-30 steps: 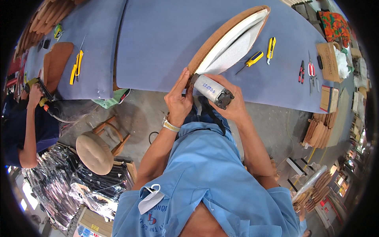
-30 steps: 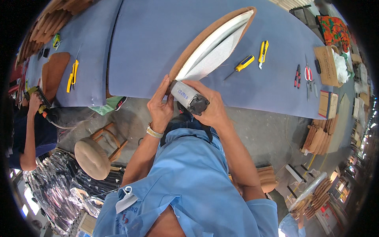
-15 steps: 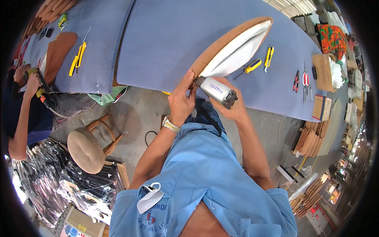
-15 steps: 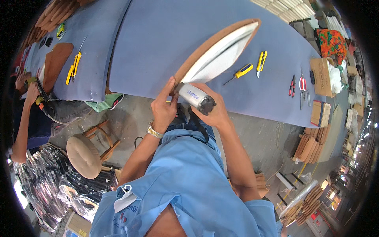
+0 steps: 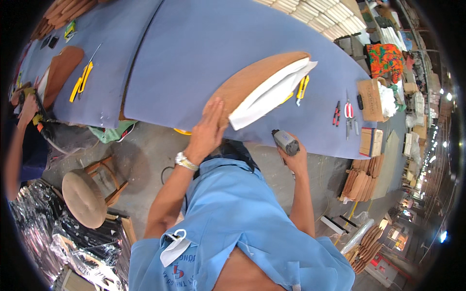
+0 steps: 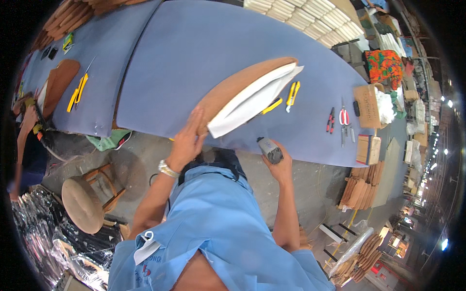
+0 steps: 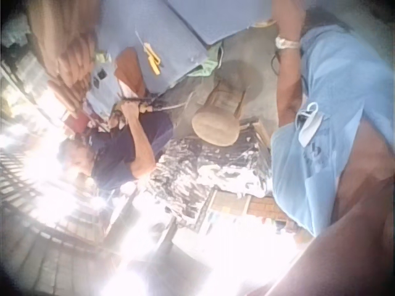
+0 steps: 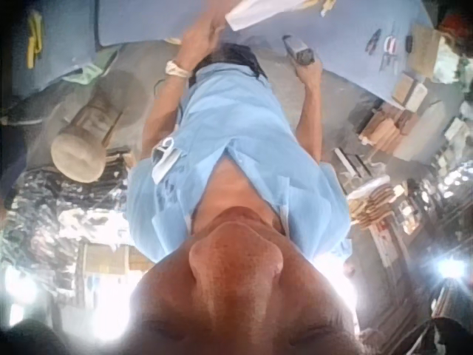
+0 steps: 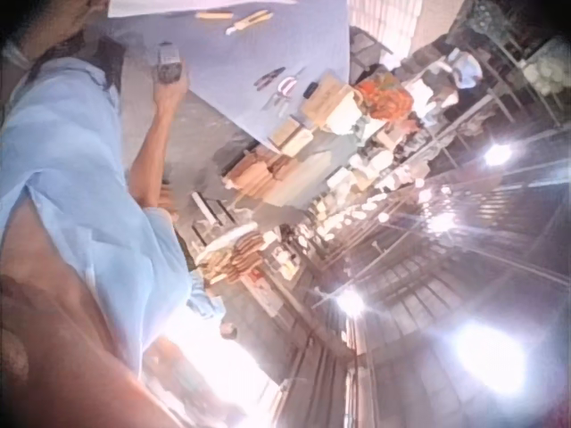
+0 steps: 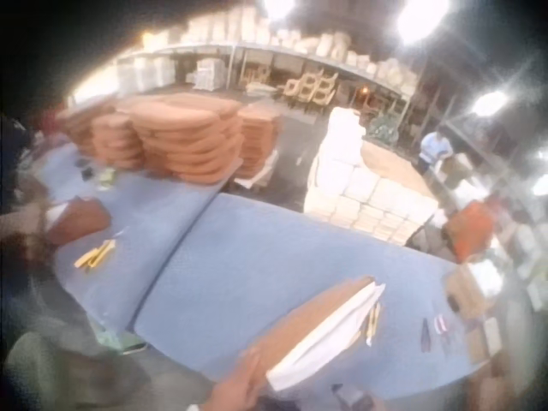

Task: The person assembles shoe components by folding and stapling a brown insole-like piece with a white foam insert. They use a yellow utility knife to trim edges, then repeatedly staple the folded edges with a pneumatic stapler, flipping the piece to work on both sides.

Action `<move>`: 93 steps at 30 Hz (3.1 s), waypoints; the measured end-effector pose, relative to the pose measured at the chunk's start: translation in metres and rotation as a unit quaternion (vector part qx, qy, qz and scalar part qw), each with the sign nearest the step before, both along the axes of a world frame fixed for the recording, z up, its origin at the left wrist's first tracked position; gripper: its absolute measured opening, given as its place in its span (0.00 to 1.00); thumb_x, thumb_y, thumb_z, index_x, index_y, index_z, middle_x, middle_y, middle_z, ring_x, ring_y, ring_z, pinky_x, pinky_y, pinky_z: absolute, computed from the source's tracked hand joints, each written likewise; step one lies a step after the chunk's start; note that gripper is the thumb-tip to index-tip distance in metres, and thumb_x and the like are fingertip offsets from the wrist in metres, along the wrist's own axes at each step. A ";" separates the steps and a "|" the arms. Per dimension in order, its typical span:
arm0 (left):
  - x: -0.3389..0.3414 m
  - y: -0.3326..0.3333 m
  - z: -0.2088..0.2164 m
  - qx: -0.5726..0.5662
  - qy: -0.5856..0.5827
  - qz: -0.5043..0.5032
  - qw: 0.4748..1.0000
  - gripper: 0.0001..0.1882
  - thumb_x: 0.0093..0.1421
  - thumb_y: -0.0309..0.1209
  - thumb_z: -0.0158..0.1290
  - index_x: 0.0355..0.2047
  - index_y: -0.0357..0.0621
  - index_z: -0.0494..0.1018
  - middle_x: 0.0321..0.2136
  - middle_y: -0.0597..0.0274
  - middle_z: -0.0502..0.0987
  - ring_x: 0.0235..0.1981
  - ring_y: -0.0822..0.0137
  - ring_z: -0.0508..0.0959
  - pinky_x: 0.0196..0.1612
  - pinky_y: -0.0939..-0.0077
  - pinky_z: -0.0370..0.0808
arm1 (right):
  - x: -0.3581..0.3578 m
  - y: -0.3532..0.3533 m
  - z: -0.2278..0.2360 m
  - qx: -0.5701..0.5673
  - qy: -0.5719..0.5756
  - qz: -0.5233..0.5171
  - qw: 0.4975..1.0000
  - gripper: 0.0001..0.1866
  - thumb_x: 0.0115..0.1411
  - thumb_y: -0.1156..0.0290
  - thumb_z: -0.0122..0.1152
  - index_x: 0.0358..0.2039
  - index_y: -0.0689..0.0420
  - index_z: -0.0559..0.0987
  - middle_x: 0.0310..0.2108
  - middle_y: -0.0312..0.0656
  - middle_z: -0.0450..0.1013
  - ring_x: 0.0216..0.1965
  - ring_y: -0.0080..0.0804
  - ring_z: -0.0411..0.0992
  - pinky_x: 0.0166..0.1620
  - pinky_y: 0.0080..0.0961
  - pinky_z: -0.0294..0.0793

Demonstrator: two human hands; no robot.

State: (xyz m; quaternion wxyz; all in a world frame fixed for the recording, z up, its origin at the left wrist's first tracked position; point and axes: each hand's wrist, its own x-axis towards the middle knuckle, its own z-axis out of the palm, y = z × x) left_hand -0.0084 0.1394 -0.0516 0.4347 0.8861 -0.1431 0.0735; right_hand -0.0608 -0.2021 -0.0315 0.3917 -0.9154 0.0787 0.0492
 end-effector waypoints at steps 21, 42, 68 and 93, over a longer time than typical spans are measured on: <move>0.101 0.076 0.025 0.070 0.187 0.108 0.974 0.32 0.60 0.19 0.61 0.66 0.39 0.70 0.53 0.47 0.82 0.54 0.59 0.83 0.56 0.67 0.78 | 0.217 -0.085 -0.116 -0.316 -0.056 0.310 0.895 0.18 0.55 0.70 0.66 0.47 0.42 0.85 0.56 0.30 0.77 0.63 0.34 0.70 0.68 0.42 0.61; 0.015 -0.004 -0.079 -0.297 0.381 0.377 0.790 0.44 0.64 0.44 0.65 0.73 0.40 0.59 0.60 0.52 0.75 0.57 0.62 0.76 0.56 0.66 0.75 | 0.277 -0.098 -0.130 0.090 0.064 0.001 0.994 0.33 0.67 0.43 0.61 0.54 0.64 0.81 0.48 0.58 0.80 0.54 0.52 0.77 0.58 0.41 0.74; 0.043 -0.089 0.288 0.192 -0.224 0.145 0.944 0.32 0.65 0.38 0.63 0.66 0.37 0.71 0.66 0.47 0.72 0.68 0.52 0.71 0.68 0.54 0.67 | 0.354 -0.055 -0.055 0.245 -0.219 -0.087 0.940 0.17 0.70 0.61 0.54 0.44 0.59 0.86 0.54 0.51 0.79 0.60 0.46 0.74 0.63 0.35 0.69; 0.070 -0.129 0.381 0.315 -0.364 -0.372 0.794 0.32 0.66 0.39 0.60 0.66 0.36 0.69 0.65 0.46 0.72 0.67 0.51 0.72 0.68 0.53 0.68 | 0.319 -0.077 -0.065 0.281 -0.245 -0.127 0.919 0.17 0.72 0.61 0.51 0.46 0.56 0.84 0.47 0.45 0.81 0.50 0.40 0.77 0.55 0.32 0.73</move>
